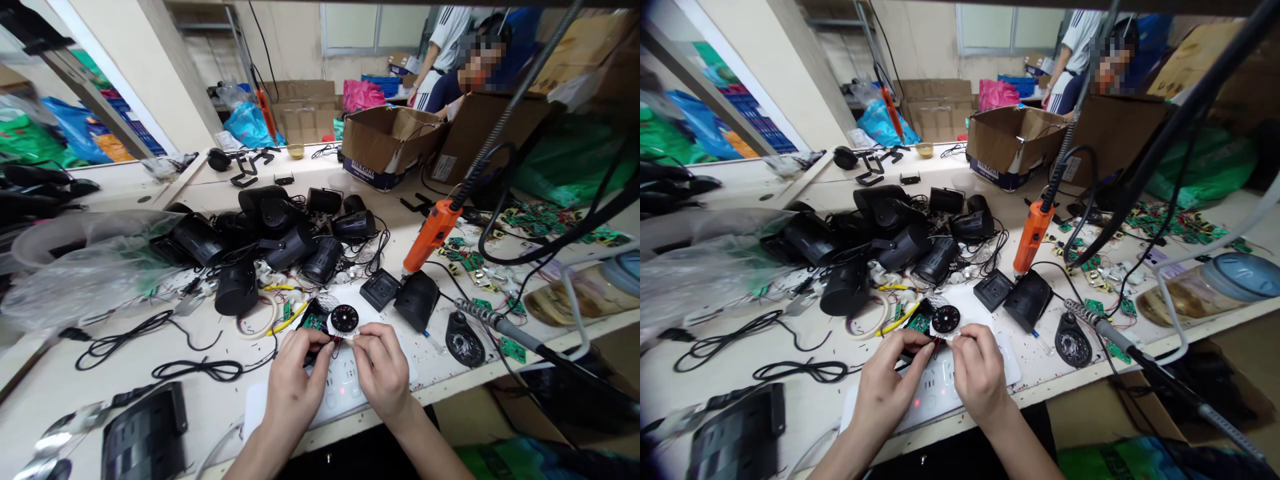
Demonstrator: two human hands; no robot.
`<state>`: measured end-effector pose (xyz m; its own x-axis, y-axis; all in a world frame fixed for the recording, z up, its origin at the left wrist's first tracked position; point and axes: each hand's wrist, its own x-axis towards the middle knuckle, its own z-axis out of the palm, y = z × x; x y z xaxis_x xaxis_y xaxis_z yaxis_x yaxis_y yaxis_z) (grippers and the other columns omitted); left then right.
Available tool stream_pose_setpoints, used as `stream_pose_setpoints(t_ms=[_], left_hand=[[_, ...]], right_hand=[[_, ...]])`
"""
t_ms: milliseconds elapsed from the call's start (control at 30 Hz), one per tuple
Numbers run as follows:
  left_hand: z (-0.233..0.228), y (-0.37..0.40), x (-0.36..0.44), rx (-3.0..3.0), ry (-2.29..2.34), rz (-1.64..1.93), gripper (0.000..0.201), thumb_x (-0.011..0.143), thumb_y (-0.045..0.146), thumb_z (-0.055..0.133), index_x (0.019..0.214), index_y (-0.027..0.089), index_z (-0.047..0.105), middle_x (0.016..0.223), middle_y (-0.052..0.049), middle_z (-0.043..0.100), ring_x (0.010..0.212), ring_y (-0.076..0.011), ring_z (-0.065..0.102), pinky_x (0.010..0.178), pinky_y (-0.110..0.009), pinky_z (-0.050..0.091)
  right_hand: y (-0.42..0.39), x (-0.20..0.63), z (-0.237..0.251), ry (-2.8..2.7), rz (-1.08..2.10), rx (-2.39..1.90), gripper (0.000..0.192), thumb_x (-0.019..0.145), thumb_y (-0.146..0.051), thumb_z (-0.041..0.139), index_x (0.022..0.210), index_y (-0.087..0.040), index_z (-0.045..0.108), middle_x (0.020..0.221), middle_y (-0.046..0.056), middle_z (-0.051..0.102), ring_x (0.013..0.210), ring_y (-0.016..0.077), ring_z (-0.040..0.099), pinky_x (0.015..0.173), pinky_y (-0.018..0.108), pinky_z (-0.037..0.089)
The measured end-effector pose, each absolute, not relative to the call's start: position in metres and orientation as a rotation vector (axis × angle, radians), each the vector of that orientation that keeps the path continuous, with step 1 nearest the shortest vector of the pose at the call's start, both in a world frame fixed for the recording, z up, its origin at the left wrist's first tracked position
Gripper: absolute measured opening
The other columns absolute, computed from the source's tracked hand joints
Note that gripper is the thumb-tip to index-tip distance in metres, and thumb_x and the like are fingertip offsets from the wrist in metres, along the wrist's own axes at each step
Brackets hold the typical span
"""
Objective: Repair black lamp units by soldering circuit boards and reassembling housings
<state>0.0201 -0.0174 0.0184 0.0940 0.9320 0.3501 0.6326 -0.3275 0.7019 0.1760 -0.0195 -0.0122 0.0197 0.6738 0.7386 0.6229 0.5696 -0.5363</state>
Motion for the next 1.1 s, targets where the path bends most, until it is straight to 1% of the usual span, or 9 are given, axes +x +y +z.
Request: stream_pose_setpoints(t_ms=[200, 433, 700, 1033, 1100], left_hand=[[0.0203, -0.0202, 0.023, 2.022, 1.493, 1.123, 0.007, 0.089, 0.021, 0.056, 0.083, 0.021, 0.06, 0.073, 0.0, 0.064, 0.069, -0.0159, 0.061, 0.064, -0.027, 0.049], [0.0176, -0.0211, 0.0217, 2.093, 1.458, 1.135, 0.005, 0.088, 0.019, 0.059, 0.083, 0.021, 0.059, 0.073, 0.0, 0.065, 0.069, -0.0162, 0.06, 0.065, -0.028, 0.048], [0.017, -0.02, 0.0216, 2.098, 1.431, 1.166, 0.006, 0.088, 0.018, 0.06, 0.083, 0.021, 0.059, 0.074, 0.001, 0.064, 0.069, -0.0143, 0.06, 0.065, -0.026, 0.049], [0.0169, -0.0153, 0.015, 2.059, 1.49, 1.162, 0.005, 0.088, 0.018, 0.061, 0.083, 0.02, 0.06, 0.073, 0.002, 0.062, 0.066, -0.0129, 0.06, 0.062, -0.024, 0.049], [0.0184, -0.0151, 0.0162, 2.092, 1.472, 1.181, 0.005, 0.088, 0.017, 0.06, 0.084, 0.02, 0.059, 0.075, 0.001, 0.062, 0.069, -0.0134, 0.06, 0.064, -0.025, 0.049]], right_hand=[[-0.0199, 0.176, -0.014, -1.654, 0.047, -1.107, 0.015, 0.089, -0.001, 0.057, 0.092, -0.016, 0.062, 0.09, 0.009, 0.059, 0.085, 0.019, 0.064, 0.072, 0.031, 0.059], [-0.0203, 0.1763, -0.015, -1.655, 0.045, -1.102, 0.016, 0.09, -0.002, 0.056, 0.092, -0.016, 0.062, 0.091, 0.009, 0.059, 0.085, 0.0186, 0.063, 0.072, 0.031, 0.059], [-0.0203, 0.1764, -0.0145, -1.668, 0.051, -1.082, 0.016, 0.089, 0.001, 0.056, 0.091, -0.014, 0.061, 0.091, 0.01, 0.058, 0.085, 0.0191, 0.062, 0.073, 0.031, 0.058], [-0.0201, 0.1771, -0.016, -1.669, 0.096, -1.075, 0.016, 0.089, 0.0, 0.057, 0.09, -0.016, 0.06, 0.089, 0.01, 0.058, 0.086, 0.0197, 0.062, 0.073, 0.032, 0.058], [-0.0198, 0.1775, -0.0163, -1.67, 0.102, -1.075, 0.016, 0.089, 0.0, 0.057, 0.09, -0.015, 0.06, 0.089, 0.01, 0.058, 0.086, 0.0198, 0.062, 0.073, 0.032, 0.058]])
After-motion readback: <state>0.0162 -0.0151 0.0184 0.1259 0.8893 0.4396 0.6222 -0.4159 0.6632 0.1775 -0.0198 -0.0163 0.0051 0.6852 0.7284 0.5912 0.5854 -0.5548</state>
